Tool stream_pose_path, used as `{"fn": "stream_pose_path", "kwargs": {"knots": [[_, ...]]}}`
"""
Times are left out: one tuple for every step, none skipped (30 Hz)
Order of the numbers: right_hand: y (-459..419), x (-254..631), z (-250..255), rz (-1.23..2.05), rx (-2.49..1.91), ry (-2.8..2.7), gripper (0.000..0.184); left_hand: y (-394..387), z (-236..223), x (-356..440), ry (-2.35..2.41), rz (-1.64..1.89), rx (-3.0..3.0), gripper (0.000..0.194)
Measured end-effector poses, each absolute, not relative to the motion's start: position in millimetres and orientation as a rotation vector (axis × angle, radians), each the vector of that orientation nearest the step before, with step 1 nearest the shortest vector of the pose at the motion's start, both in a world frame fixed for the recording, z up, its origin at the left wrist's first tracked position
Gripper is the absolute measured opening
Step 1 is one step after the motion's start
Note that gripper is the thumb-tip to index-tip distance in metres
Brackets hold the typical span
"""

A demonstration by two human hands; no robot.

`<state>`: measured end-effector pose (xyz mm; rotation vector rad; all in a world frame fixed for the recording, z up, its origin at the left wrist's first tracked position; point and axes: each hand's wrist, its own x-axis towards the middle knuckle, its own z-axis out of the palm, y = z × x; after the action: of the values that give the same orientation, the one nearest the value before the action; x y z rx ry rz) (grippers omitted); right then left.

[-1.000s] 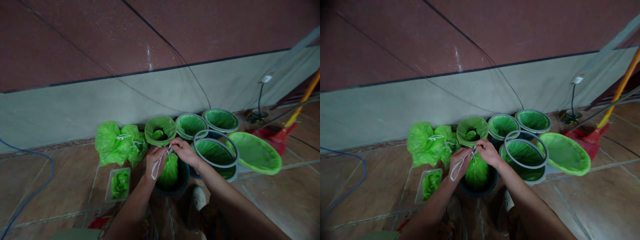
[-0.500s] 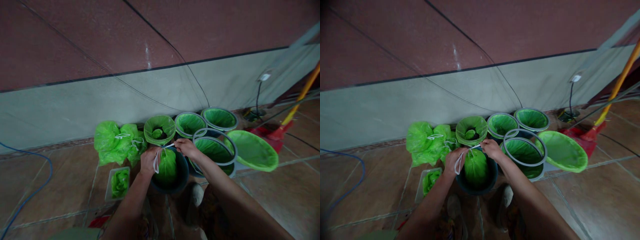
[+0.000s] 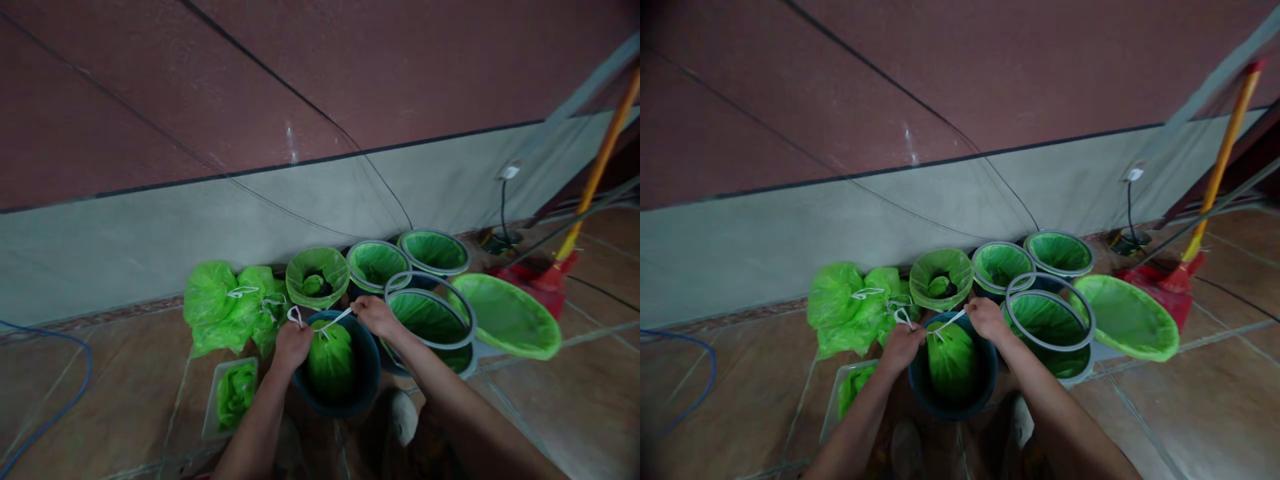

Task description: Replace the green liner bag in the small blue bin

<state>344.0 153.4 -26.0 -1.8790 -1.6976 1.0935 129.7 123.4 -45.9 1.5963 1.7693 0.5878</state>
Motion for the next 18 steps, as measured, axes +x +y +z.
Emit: {"fn": "stream_pose_path", "kwargs": {"knots": [[153, 345, -26, 1.099, -1.827, -1.702, 0.03, 123, -46, 131, 1.698, 0.625, 1.556, 0.025], [152, 345, -27, 1.116, -1.768, -1.707, 0.031, 123, -46, 133, 1.629, 0.682, 1.482, 0.022], [152, 344, -27, 1.134, -1.705, -1.714, 0.032, 123, -46, 137, 1.567, 0.745, 1.377, 0.017], [151, 343, -26, 1.144, -1.641, -1.723, 0.034, 122, -45, 141, 1.509, 0.806, 1.25, 0.014], [149, 342, -25, 1.141, -1.577, -1.733, 0.035, 121, -43, 146, 1.454, 0.856, 1.117, 0.013], [148, 340, -24, 1.123, -1.512, -1.745, 0.036, 119, -42, 151, 1.404, 0.887, 1.0, 0.015], [147, 339, -22, 1.093, -1.448, -1.759, 0.036, 118, -40, 156, 1.358, 0.907, 0.899, 0.019], [146, 337, -20, 1.06, -1.39, -1.774, 0.036, 117, -39, 160, 1.323, 0.927, 0.816, 0.022], [145, 336, -17, 1.027, -1.342, -1.785, 0.035, 116, -38, 164, 1.298, 0.948, 0.752, 0.025], [145, 335, -15, 1.002, -1.306, -1.794, 0.033, 115, -38, 166, 1.285, 0.974, 0.703, 0.026], [144, 334, -13, 0.987, -1.276, -1.8, 0.032, 114, -39, 168, 1.278, 1.0, 0.673, 0.026], [143, 333, -12, 0.982, -1.25, -1.803, 0.03, 114, -39, 169, 1.27, 1.021, 0.66, 0.026], [142, 332, -11, 0.987, -1.224, -1.807, 0.029, 114, -40, 170, 1.26, 1.038, 0.667, 0.024], [141, 332, -10, 1.002, -1.195, -1.815, 0.028, 114, -42, 170, 1.252, 1.047, 0.696, 0.023], [140, 331, -10, 1.026, -1.16, -1.829, 0.028, 114, -43, 170, 1.248, 1.045, 0.75, 0.022], [139, 330, -11, 1.058, -1.117, -1.846, 0.028, 114, -45, 170, 1.25, 1.032, 0.83, 0.022], [138, 328, -11, 1.105, -1.067, -1.855, 0.029, 114, -46, 170, 1.253, 1.007, 0.925, 0.022], [137, 326, -12, 1.165, -1.014, -1.847, 0.028, 114, -46, 171, 1.255, 0.973, 1.021, 0.02]]}}
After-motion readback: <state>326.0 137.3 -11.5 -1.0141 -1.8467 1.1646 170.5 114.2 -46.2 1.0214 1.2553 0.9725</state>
